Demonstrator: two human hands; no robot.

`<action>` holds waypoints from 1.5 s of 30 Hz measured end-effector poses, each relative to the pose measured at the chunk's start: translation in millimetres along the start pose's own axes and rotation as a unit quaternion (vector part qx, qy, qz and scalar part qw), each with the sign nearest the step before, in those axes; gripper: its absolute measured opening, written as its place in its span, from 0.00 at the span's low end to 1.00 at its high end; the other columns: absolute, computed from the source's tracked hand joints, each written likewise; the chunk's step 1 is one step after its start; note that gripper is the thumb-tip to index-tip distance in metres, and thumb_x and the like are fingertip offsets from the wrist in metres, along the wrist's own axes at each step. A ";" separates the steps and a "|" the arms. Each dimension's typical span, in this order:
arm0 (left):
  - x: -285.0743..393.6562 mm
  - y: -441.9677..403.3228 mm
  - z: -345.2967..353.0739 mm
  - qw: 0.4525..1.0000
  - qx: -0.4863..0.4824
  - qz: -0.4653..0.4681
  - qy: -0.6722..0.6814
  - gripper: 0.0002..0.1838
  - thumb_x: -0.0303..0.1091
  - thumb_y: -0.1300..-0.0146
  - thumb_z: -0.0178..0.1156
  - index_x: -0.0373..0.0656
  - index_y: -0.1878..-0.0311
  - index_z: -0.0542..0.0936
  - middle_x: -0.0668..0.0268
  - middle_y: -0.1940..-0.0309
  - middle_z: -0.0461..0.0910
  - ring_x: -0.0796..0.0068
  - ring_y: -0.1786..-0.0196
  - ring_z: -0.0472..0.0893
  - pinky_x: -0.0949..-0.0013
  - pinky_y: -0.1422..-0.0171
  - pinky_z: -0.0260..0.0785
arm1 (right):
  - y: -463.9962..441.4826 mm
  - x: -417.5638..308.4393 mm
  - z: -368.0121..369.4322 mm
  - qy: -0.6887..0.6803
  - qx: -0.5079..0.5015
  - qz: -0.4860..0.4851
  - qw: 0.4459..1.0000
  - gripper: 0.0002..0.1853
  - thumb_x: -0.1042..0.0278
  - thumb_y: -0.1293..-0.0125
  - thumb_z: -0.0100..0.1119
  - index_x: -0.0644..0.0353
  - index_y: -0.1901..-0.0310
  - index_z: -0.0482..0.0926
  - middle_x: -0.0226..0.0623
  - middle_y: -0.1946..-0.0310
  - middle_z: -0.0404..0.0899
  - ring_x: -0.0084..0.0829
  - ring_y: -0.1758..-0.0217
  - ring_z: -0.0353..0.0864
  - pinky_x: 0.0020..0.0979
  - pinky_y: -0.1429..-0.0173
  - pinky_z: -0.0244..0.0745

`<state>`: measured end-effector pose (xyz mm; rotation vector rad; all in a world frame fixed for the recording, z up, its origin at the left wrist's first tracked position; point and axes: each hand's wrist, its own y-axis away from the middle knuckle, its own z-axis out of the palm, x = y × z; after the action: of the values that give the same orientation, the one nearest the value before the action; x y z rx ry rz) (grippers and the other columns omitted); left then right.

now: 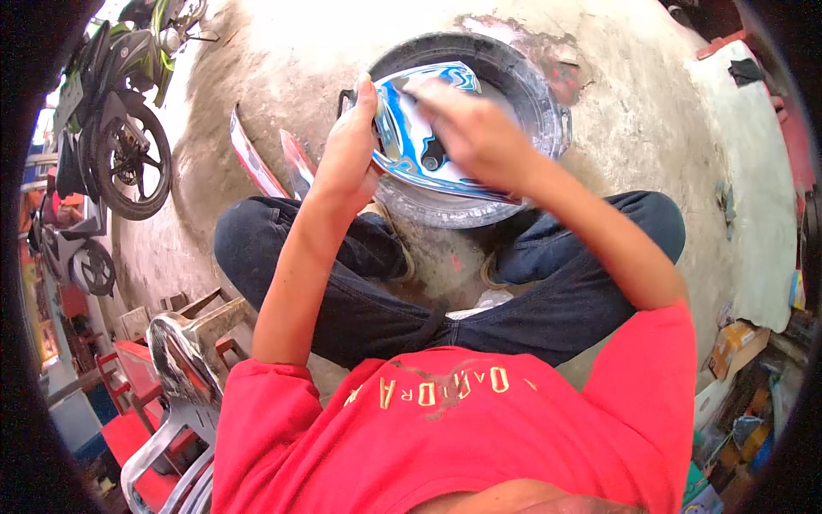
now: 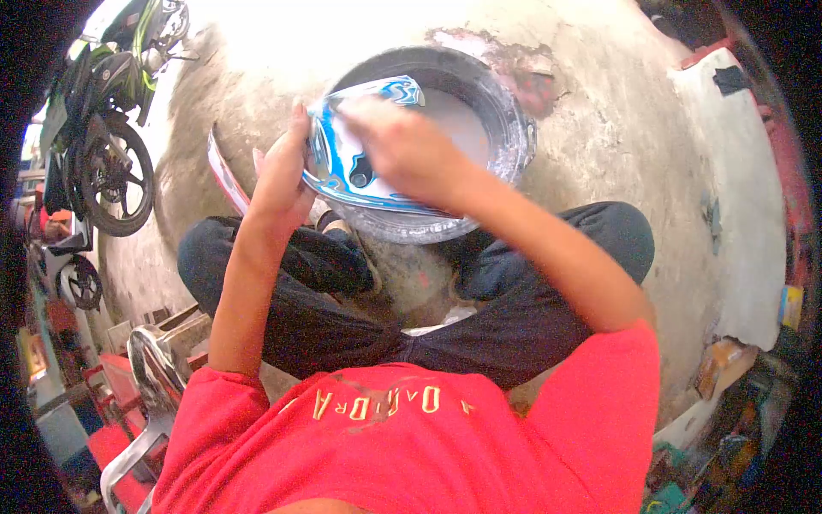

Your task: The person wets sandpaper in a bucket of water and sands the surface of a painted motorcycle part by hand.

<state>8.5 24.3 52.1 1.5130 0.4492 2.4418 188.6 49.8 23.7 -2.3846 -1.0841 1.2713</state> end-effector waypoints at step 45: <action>-22.5 25.2 6.1 0.977 0.111 0.103 0.152 0.18 0.39 0.19 0.42 0.38 0.35 0.67 0.55 0.41 0.75 0.59 0.40 0.79 0.47 0.38 0.75 | 6.0 11.5 -7.1 0.034 -0.031 0.012 0.999 0.20 0.67 0.26 0.52 0.65 0.37 0.73 0.59 0.41 0.76 0.54 0.37 0.76 0.44 0.35 0.74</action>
<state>23.0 -6.2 45.5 1.3225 0.6724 2.8885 201.3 54.6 17.7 -2.4739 -1.0944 1.1720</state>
